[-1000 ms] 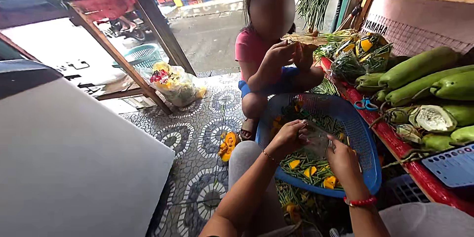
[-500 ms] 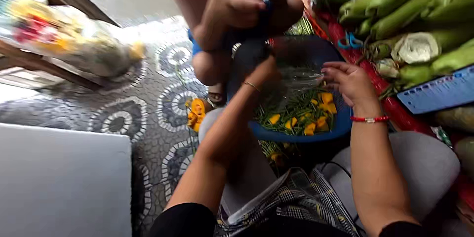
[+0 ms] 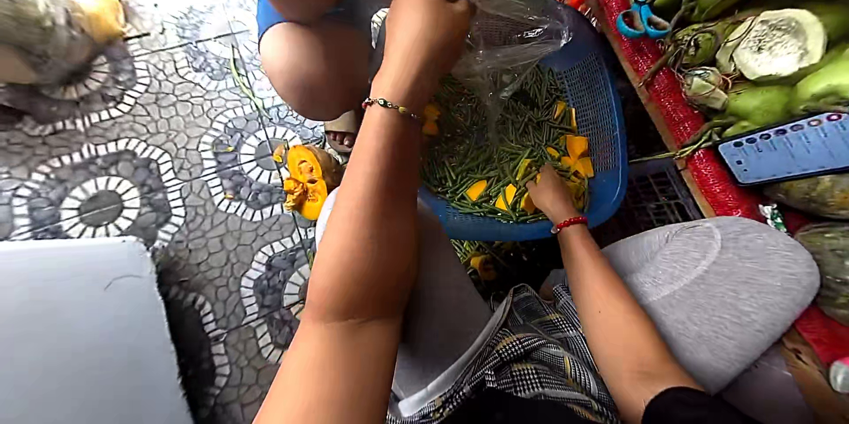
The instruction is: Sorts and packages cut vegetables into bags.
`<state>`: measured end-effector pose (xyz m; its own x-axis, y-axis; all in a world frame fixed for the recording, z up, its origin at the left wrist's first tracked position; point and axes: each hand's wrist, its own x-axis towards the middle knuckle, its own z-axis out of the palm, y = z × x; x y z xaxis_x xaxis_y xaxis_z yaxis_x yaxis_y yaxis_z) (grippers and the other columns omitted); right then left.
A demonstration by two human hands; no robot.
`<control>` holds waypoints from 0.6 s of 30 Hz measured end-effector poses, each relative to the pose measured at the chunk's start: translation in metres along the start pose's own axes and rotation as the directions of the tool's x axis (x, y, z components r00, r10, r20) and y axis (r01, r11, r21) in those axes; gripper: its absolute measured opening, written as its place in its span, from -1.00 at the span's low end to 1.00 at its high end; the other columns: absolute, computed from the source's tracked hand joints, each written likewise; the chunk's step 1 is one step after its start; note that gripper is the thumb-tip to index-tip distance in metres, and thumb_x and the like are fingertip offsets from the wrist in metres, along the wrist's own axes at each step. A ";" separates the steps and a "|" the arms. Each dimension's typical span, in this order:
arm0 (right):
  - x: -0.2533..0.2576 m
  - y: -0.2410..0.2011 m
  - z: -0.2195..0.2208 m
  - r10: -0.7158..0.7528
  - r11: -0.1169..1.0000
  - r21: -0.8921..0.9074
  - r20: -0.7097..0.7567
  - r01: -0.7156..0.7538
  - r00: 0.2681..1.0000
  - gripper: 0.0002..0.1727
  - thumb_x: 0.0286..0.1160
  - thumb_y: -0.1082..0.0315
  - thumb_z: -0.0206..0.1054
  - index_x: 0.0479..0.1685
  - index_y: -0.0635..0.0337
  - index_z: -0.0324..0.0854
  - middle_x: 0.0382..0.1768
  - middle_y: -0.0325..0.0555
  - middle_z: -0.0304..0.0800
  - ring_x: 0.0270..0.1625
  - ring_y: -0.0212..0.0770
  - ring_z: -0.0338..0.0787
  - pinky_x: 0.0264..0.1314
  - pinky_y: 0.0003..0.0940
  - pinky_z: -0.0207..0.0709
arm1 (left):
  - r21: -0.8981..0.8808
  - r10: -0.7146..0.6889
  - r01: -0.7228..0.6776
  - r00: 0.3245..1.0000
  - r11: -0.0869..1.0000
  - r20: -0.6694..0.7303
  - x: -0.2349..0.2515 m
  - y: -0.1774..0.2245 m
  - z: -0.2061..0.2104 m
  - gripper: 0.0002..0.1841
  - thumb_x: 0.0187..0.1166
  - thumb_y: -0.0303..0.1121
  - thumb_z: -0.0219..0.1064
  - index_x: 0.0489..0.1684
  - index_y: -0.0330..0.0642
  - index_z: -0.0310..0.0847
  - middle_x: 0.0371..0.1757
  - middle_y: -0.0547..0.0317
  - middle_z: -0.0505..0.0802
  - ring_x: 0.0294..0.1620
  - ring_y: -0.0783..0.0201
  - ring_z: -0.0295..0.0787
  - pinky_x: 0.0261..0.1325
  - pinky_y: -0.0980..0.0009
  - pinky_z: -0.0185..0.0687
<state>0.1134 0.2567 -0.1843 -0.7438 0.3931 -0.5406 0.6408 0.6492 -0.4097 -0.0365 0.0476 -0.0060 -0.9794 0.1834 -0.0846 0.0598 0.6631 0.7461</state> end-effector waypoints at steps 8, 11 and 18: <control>0.005 0.011 -0.036 -0.018 0.955 0.286 -0.200 0.076 0.980 -0.58 0.71 0.41 0.14 0.51 0.24 0.46 0.01 0.33 0.74 -0.14 0.22 0.75 -0.12 0.20 0.60 | -0.036 -0.006 0.003 0.997 0.999 -0.079 -0.008 -0.009 -0.020 -0.73 0.74 -0.19 0.25 -0.06 -0.24 0.72 -0.16 0.12 0.76 -0.19 0.34 0.64 -0.01 0.21 0.53; -0.002 0.005 -0.033 -0.086 0.962 0.246 -0.146 0.120 0.986 -0.64 0.86 0.28 0.03 0.45 0.23 0.51 -0.01 0.27 0.73 -0.22 0.12 0.71 -0.21 0.11 0.56 | -0.064 -0.025 0.019 0.995 0.998 -0.099 -0.004 -0.010 -0.021 -0.74 0.73 -0.19 0.26 -0.08 -0.22 0.72 -0.17 0.14 0.77 -0.19 0.36 0.65 -0.01 0.22 0.56; 0.013 -0.010 -0.009 -0.109 0.993 0.031 -0.131 0.113 0.985 -0.57 0.72 0.27 0.29 0.43 0.35 0.55 0.19 0.47 0.71 0.26 0.47 0.70 0.27 0.47 0.48 | -0.066 -0.035 0.029 0.995 0.997 -0.098 -0.002 -0.010 -0.018 -0.77 0.72 -0.24 0.25 -0.12 -0.22 0.70 -0.31 0.19 0.69 -0.33 0.36 0.56 -0.16 0.25 0.47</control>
<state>0.0952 0.2611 -0.1806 -0.8274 0.4022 -0.3920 0.5578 0.6694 -0.4907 -0.0382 0.0274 -0.0019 -0.9951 0.0880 -0.0458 0.0186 0.6188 0.7853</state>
